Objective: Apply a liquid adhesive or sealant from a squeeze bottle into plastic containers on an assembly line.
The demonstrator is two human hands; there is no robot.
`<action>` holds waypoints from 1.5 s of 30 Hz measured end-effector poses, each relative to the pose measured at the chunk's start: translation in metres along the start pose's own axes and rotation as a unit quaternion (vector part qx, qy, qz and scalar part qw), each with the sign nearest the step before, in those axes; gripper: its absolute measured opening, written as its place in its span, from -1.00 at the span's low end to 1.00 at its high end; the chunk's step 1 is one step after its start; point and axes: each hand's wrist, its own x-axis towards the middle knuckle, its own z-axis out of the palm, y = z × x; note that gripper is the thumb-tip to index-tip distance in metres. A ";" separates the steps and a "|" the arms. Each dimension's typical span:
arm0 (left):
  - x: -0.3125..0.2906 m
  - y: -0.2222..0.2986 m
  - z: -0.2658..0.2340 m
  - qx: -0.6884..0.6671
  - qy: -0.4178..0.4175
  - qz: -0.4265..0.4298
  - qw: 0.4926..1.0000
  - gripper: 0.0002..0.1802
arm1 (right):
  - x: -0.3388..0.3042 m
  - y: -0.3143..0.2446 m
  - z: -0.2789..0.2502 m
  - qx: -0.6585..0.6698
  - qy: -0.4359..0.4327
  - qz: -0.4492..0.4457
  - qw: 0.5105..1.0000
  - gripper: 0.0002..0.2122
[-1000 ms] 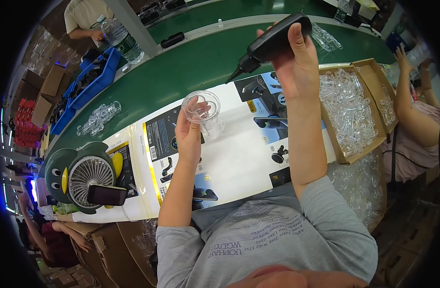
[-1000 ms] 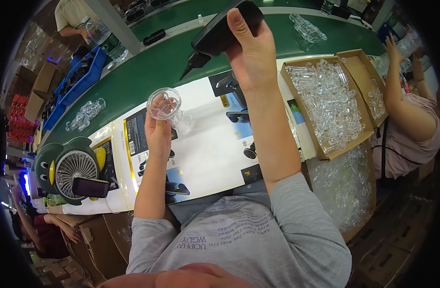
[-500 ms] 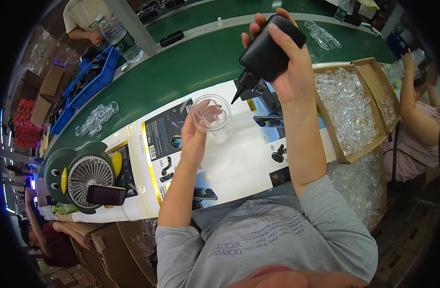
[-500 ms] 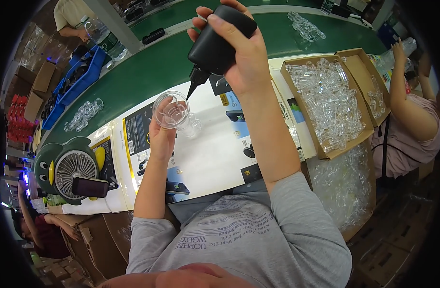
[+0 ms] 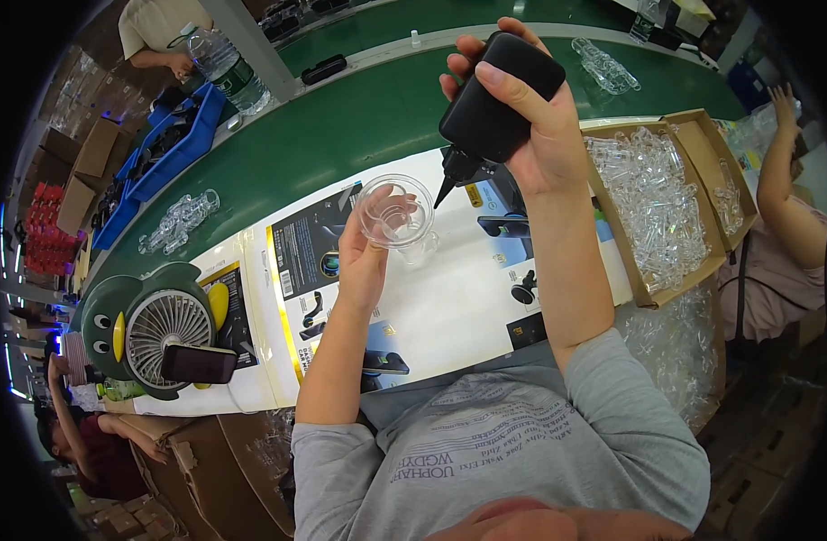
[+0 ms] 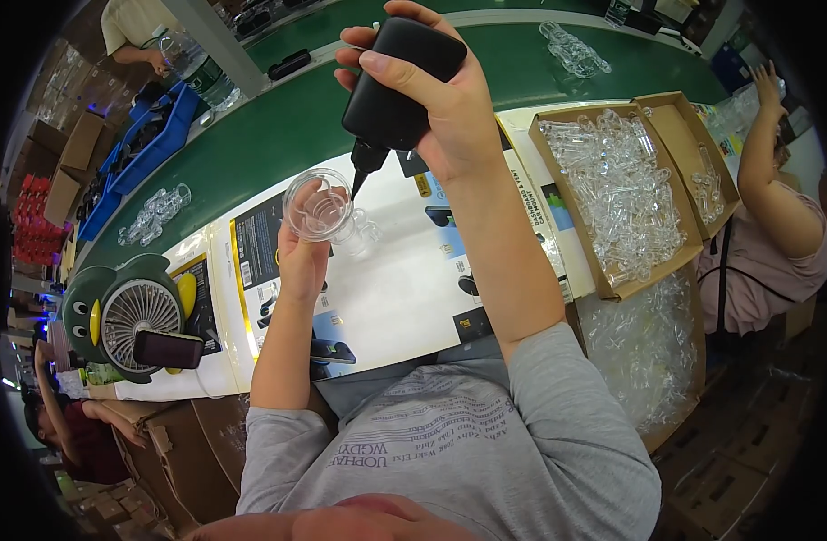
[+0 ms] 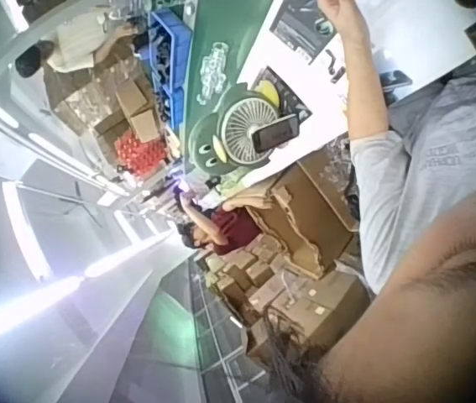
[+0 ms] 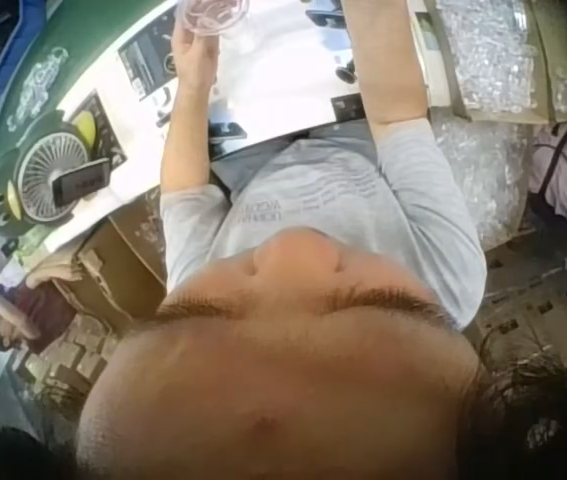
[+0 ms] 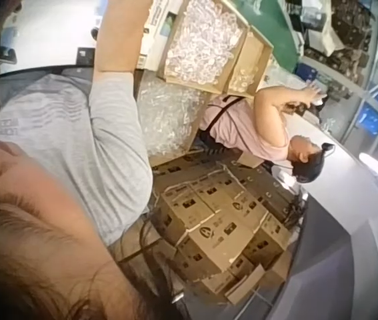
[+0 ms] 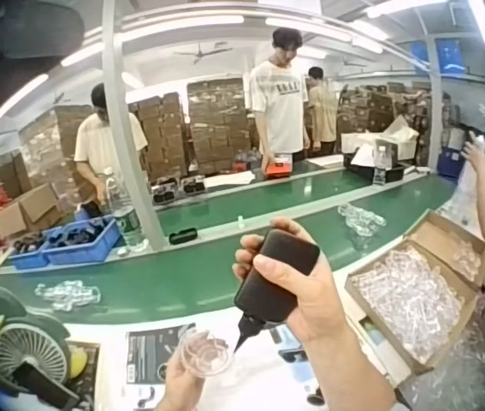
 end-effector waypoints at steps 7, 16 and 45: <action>-0.001 0.001 0.000 0.002 0.008 -0.004 1.000 -0.46 | -0.001 0.002 0.001 -0.004 -0.002 0.012 1.000 -0.58; -0.001 0.000 -0.001 0.008 -0.005 0.005 1.000 -0.48 | 0.000 0.002 0.000 -0.003 0.007 0.011 1.000 -0.59; -0.011 -0.010 -0.015 0.057 -0.036 -0.009 0.998 -0.55 | 0.004 -0.007 0.008 0.073 0.019 0.058 0.995 -0.63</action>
